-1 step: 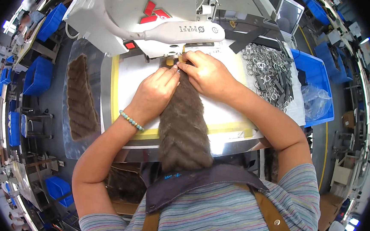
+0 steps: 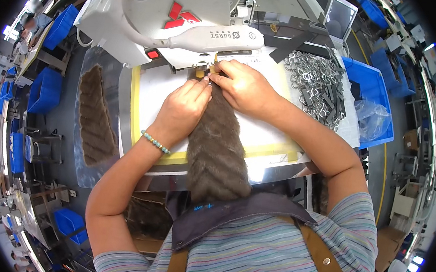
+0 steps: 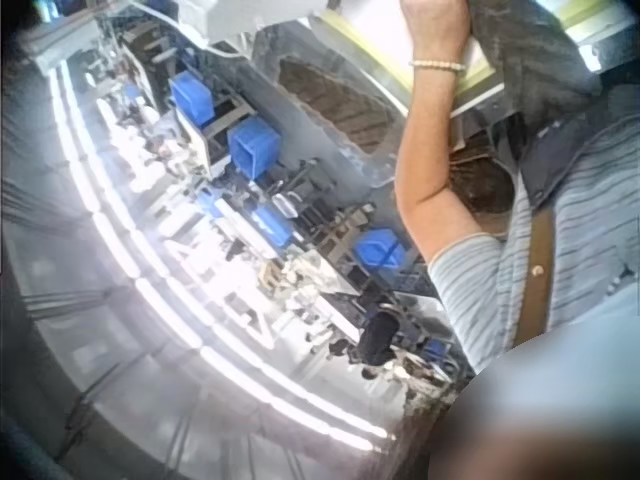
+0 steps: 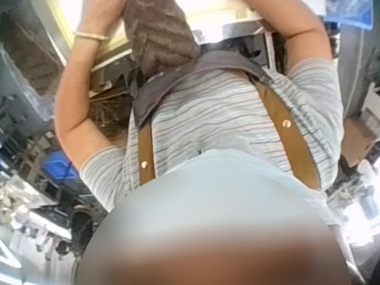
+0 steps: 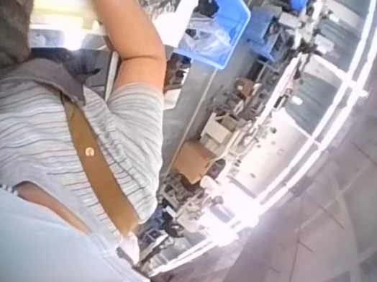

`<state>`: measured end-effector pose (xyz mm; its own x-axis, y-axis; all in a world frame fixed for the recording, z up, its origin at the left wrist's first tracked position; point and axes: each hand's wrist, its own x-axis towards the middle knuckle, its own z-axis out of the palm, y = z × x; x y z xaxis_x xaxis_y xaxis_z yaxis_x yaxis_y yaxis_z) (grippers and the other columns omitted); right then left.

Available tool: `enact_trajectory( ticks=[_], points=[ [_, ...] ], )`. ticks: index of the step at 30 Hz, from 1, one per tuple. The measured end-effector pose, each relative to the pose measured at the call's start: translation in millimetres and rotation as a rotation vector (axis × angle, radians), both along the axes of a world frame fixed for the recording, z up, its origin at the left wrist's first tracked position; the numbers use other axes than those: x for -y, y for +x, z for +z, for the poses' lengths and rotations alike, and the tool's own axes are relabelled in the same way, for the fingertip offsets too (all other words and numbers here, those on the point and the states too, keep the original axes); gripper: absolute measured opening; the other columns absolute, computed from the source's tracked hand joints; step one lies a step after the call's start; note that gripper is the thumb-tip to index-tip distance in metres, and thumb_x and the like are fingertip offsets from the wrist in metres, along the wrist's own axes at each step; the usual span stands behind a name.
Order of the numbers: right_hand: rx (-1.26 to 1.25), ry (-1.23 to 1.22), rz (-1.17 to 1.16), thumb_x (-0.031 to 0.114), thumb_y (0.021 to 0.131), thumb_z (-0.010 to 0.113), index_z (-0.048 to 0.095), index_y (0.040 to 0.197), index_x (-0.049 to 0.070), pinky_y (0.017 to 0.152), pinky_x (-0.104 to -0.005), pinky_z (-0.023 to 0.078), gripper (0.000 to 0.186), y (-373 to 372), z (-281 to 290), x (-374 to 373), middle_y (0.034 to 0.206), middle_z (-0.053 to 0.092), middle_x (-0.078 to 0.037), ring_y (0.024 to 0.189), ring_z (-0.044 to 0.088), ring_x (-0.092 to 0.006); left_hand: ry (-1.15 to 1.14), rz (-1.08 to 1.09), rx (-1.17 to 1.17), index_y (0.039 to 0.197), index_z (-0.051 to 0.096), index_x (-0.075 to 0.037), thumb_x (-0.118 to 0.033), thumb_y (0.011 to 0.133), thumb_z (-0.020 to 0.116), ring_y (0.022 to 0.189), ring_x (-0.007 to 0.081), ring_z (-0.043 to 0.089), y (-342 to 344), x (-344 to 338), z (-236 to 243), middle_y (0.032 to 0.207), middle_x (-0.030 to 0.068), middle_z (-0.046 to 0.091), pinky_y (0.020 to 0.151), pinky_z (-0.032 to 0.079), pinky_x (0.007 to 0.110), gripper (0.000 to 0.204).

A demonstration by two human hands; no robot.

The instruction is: Sewing metal loops onto strips of brown fur using an industrial sewing machine.

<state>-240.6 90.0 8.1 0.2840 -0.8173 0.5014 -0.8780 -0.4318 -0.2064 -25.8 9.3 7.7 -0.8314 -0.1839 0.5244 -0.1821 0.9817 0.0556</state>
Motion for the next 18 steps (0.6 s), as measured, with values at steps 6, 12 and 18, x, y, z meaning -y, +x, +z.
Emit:
enact_trajectory(
  ticks=[6, 12, 18],
  points=[
    [-0.013, 0.002, -0.001, 0.003, 0.081, 0.073, 0.074, 0.119, 0.002, 0.092, -0.0407, 0.058, 0.038, -3.9, 0.5, 2.6, 0.113, 0.066, -0.010, 0.105, 0.067, -0.0299, 0.020, 0.014, 0.009, 0.115, 0.071, 0.005, -0.007, 0.091, 0.074, 0.105, 0.0305, 0.070, -4.2, 2.1, -0.1, 0.120, 0.0166, 0.074, 0.094, 0.059, 0.039, 0.027],
    [0.006, -0.010, 0.029, 0.002, 0.082, 0.074, 0.075, 0.118, 0.001, 0.089, -0.0397, 0.060, 0.036, -8.0, 1.2, 6.5, 0.113, 0.067, -0.010, 0.104, 0.069, -0.0295, -0.025, 0.031, 0.005, 0.113, 0.072, 0.005, -0.007, 0.092, 0.073, 0.105, 0.0303, 0.070, -7.5, 5.2, -3.2, 0.119, 0.0175, 0.074, 0.093, 0.059, 0.039, 0.025],
    [-0.015, -0.033, 0.038, 0.006, 0.086, 0.073, 0.077, 0.113, 0.002, 0.085, -0.0407, 0.060, 0.028, -9.7, 3.6, 9.9, 0.106, 0.065, -0.011, 0.098, 0.067, -0.0292, -0.011, 0.025, 0.005, 0.110, 0.071, 0.005, -0.007, 0.091, 0.072, 0.106, 0.0306, 0.070, -9.7, 8.5, -3.5, 0.116, 0.0181, 0.073, 0.093, 0.059, 0.039, 0.023]
  ],
)
